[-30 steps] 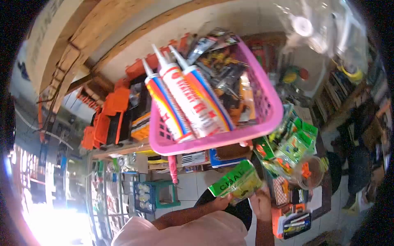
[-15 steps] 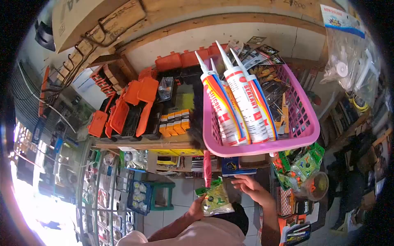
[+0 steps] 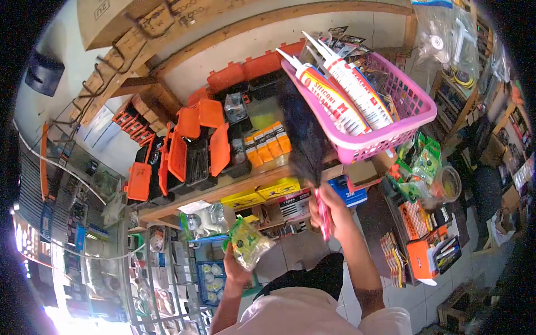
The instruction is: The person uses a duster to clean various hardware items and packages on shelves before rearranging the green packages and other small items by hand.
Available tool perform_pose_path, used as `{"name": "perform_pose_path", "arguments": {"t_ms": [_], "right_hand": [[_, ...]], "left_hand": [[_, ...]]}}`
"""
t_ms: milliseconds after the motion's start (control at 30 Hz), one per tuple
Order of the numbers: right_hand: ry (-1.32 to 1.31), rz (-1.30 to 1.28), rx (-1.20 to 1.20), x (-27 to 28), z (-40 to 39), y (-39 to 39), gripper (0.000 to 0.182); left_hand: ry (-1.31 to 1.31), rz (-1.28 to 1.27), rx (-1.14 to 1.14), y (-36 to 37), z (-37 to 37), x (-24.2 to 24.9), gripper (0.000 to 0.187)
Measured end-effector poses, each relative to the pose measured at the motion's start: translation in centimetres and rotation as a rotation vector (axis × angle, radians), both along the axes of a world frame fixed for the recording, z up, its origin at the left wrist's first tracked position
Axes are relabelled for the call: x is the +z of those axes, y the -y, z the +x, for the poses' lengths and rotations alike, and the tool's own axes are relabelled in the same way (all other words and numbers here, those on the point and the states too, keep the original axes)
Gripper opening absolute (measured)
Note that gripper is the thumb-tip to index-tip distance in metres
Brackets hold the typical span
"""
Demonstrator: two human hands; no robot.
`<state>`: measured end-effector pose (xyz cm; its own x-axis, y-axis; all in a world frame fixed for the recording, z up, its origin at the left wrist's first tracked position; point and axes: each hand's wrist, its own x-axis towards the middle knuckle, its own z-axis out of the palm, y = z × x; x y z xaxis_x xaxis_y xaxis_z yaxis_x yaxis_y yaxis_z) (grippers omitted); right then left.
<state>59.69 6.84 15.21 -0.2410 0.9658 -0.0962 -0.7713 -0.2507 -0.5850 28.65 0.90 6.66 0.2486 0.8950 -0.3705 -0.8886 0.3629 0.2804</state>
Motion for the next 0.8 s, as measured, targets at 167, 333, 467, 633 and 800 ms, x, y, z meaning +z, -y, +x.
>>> {"name": "perform_pose_path", "arguments": {"t_ms": [167,333,467,633,800], "right_hand": [[0.228,0.127,0.173,-4.0,-2.5,9.4,0.030],[0.228,-0.101,0.148,-7.4,-3.9,16.4,0.027],[0.564,-0.118,0.045,-4.9,-4.2,17.9,0.022],[0.922,0.061,0.143,-5.7,-2.2,17.5,0.033],[0.955,0.015,-0.076,-5.6,0.3,14.9,0.034]], "left_hand": [[0.004,0.107,-0.106,-2.3,-1.3,3.4,0.054],[0.061,0.273,-0.176,-5.6,0.7,6.7,0.056],[0.018,0.345,-0.112,-7.8,1.9,7.8,0.059],[0.209,0.498,-0.235,-9.0,2.8,10.0,0.064],[0.053,0.452,-0.014,-8.8,5.8,13.8,0.062]]}}
